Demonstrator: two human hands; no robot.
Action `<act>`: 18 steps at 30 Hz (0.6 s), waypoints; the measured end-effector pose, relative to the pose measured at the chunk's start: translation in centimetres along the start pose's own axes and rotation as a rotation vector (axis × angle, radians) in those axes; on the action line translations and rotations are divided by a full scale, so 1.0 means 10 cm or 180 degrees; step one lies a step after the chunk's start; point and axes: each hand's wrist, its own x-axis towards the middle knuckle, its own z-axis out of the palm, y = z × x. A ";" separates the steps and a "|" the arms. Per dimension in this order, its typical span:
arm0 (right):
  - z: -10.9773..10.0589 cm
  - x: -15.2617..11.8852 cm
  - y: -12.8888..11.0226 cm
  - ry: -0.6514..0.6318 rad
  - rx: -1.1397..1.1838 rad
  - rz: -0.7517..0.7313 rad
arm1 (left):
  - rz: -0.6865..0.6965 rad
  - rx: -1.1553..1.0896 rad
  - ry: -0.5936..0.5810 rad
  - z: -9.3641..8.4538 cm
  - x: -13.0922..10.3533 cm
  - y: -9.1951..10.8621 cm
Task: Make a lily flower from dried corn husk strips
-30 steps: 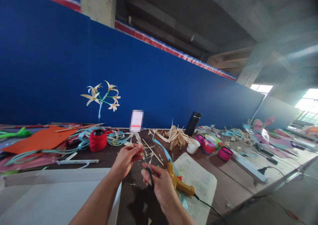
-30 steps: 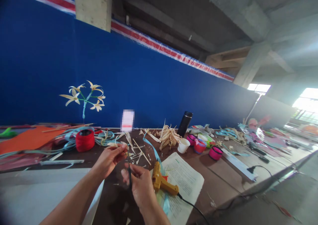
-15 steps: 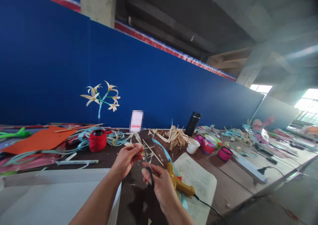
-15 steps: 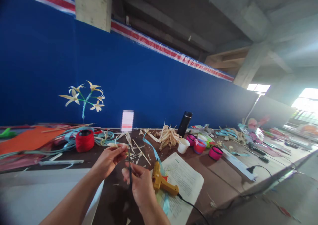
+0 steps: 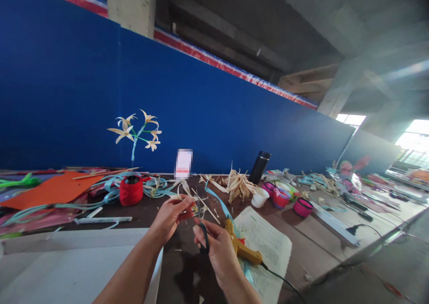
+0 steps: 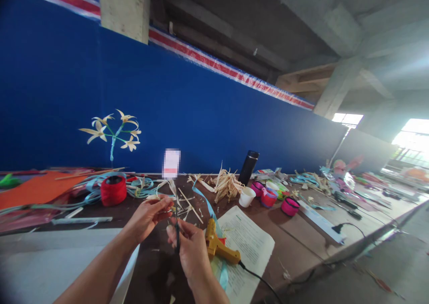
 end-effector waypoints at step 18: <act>-0.03 0.00 0.01 -0.0105 -0.0145 -0.0151 | 0.0183 0.0426 -0.0280 0.06 -0.02 -0.03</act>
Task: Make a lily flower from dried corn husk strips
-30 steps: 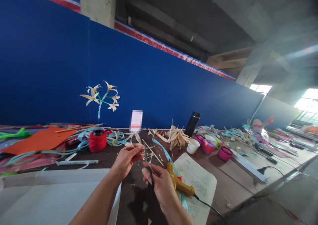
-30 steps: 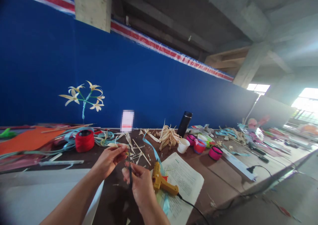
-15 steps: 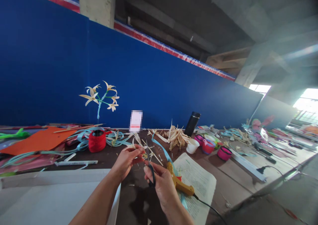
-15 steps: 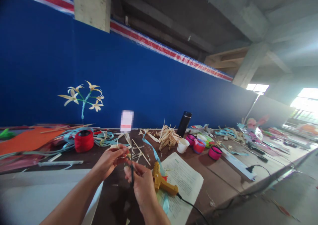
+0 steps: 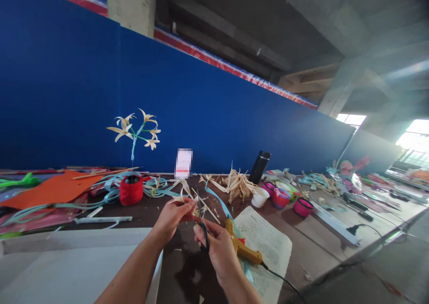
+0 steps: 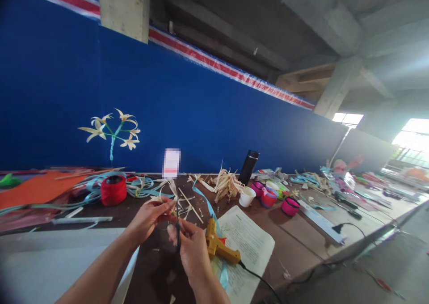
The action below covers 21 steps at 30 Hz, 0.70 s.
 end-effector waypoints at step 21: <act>-0.04 0.01 -0.02 0.0015 -0.0120 -0.0006 | -0.0077 0.0063 0.0054 -0.02 0.00 -0.01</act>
